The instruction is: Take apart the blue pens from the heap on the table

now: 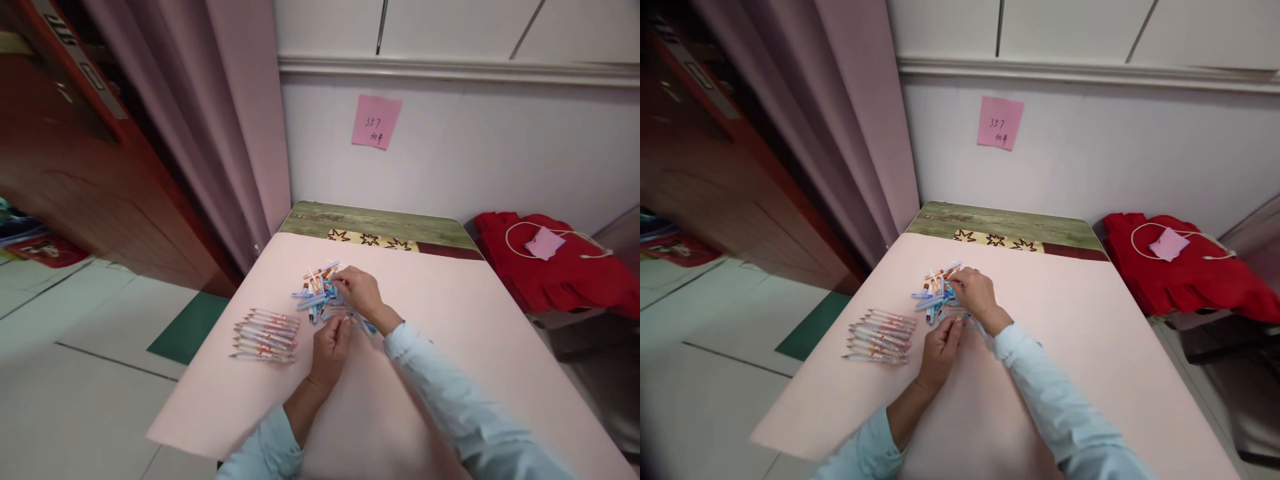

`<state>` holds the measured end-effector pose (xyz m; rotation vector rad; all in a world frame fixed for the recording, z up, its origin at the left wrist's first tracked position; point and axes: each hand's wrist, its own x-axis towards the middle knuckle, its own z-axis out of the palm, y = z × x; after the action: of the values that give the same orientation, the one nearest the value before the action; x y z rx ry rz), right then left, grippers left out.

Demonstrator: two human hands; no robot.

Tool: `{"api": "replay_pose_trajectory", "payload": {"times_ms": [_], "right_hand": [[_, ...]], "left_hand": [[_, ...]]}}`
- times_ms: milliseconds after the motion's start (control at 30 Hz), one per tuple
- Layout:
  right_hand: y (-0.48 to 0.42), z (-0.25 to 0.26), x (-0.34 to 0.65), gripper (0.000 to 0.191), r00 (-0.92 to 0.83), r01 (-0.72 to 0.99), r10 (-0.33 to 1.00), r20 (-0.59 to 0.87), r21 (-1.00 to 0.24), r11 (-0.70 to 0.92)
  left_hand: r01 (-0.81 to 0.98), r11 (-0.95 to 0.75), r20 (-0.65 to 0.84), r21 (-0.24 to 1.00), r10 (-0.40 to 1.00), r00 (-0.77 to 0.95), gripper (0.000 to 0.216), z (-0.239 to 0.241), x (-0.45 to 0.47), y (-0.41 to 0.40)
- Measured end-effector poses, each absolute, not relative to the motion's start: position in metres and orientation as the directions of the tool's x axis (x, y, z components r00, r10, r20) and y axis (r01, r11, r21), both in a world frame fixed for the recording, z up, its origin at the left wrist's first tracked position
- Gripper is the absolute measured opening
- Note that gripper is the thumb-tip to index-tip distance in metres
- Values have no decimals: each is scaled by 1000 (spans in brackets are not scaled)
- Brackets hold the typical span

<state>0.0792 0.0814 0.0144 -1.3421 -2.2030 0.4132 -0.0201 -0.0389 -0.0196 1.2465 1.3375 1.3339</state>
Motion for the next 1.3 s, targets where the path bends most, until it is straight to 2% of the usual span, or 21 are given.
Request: {"api": "replay_pose_trajectory", "payload": {"times_ms": [67,167,500,600,733,800,967,1133,1300], "right_hand": [[91,12,64,17,-474,756,856,207,-402,516],[94,8,55,17,-509,790,850,136,-317,524],[79,2,90,22,-400,885,914,73,-229,405],[83,6,86,22,-444,844,887,128,-273,462],[92,3,64,24,-678,602,692,248,-354,716],[92,-3,56,22,-742,508,614,271,-370,778],[77,-18,73,20,-766,438,569,297,-407,802],[64,-19,107,23,-787,376,517,337,-402,835],[58,-13,123,16,-757,411,560,337,-421,808]], "left_hand": [[90,-69,83,994,983,-164,29,-21,-20,-37],[133,-87,108,987,982,-154,29,-24,-21,-38],[259,-143,169,955,982,-83,27,-31,-19,-37],[265,-186,216,946,972,-88,25,-30,-18,-38],[246,-304,332,920,940,-81,22,-27,-19,-42],[239,-339,369,910,925,-92,20,-26,-19,-44],[243,-300,341,923,928,-151,20,-26,-18,-42],[233,-296,328,926,938,-111,22,-26,-14,-39],[224,-284,312,932,945,-101,20,-24,-14,-40]]}}
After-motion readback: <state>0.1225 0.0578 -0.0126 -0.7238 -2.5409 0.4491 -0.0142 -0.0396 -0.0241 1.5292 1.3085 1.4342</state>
